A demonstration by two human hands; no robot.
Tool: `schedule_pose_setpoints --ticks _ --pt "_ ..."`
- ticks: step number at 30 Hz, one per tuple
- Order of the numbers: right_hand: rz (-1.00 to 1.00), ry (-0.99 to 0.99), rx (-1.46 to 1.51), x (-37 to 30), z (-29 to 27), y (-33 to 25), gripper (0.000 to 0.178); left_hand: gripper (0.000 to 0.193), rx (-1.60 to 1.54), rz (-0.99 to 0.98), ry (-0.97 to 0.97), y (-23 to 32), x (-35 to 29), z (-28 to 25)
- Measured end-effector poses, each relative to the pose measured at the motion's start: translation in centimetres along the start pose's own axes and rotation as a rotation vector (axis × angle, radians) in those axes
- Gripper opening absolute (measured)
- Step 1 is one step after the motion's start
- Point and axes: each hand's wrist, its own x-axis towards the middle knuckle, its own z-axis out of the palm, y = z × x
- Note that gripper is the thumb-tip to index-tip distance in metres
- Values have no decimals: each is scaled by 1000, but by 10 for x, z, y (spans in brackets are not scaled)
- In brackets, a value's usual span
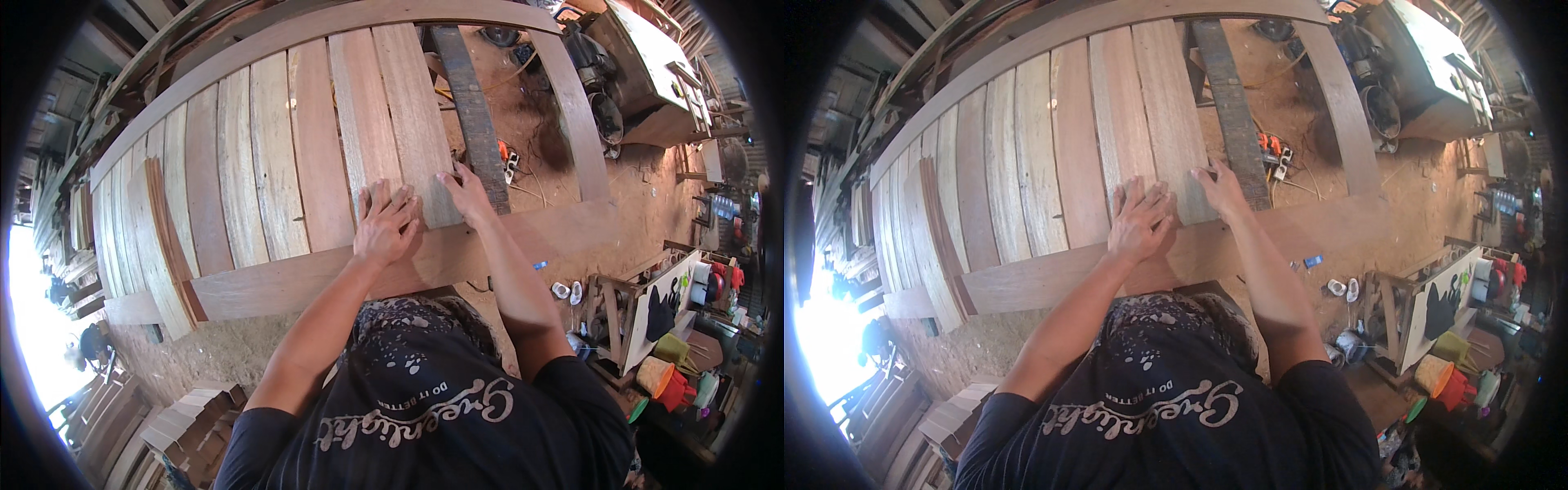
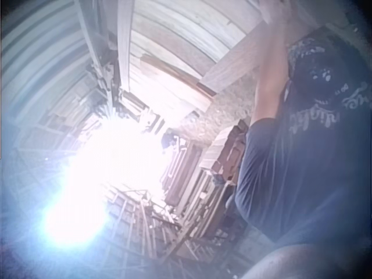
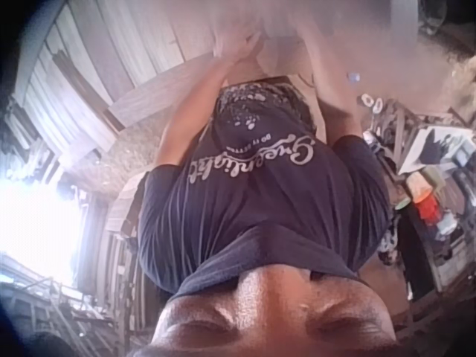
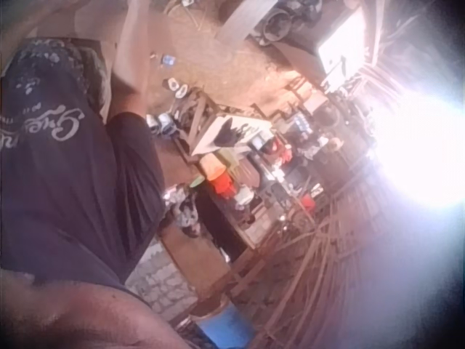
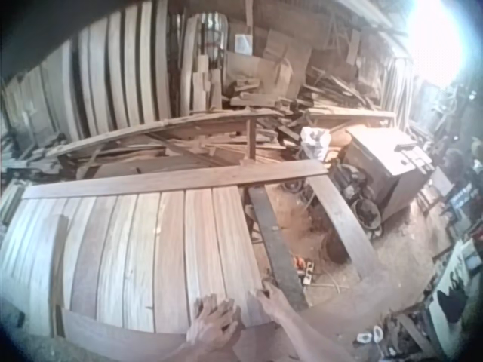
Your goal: The person assembles a wooden panel by placing and aligning multiple wooden planks side by side on a workbench. They repeatedly adjust the planks to ensure even spacing and alignment, handling each plank individually by hand.
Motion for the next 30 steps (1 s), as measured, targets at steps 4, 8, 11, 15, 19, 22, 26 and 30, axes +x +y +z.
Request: schedule_pose_setpoints --ticks 4,8,11,15,19,22,26,30 --pt "-18 29 -4 2 2 6 77 52 12 -8 -6 1 0 2" --pt "-54 35 -12 10 5 17 70 53 10 -33 -28 1 -1 2" --pt "-61 34 -5 11 4 19 67 52 16 -27 -28 4 0 0" --pt "-68 21 -3 12 0 18 65 53 44 -37 -74 5 2 2" --pt "-105 62 -201 15 2 17 60 55 20 -43 -141 10 7 -8" --pt "-185 70 -286 24 9 22 55 56 46 -8 -106 -3 4 4" --pt "-402 320 -143 41 0 53 58 55 -143 -75 291 -59 -14 -12" --pt "-457 583 -203 -19 5 14 58 62 12 -463 743 -181 -85 -91"
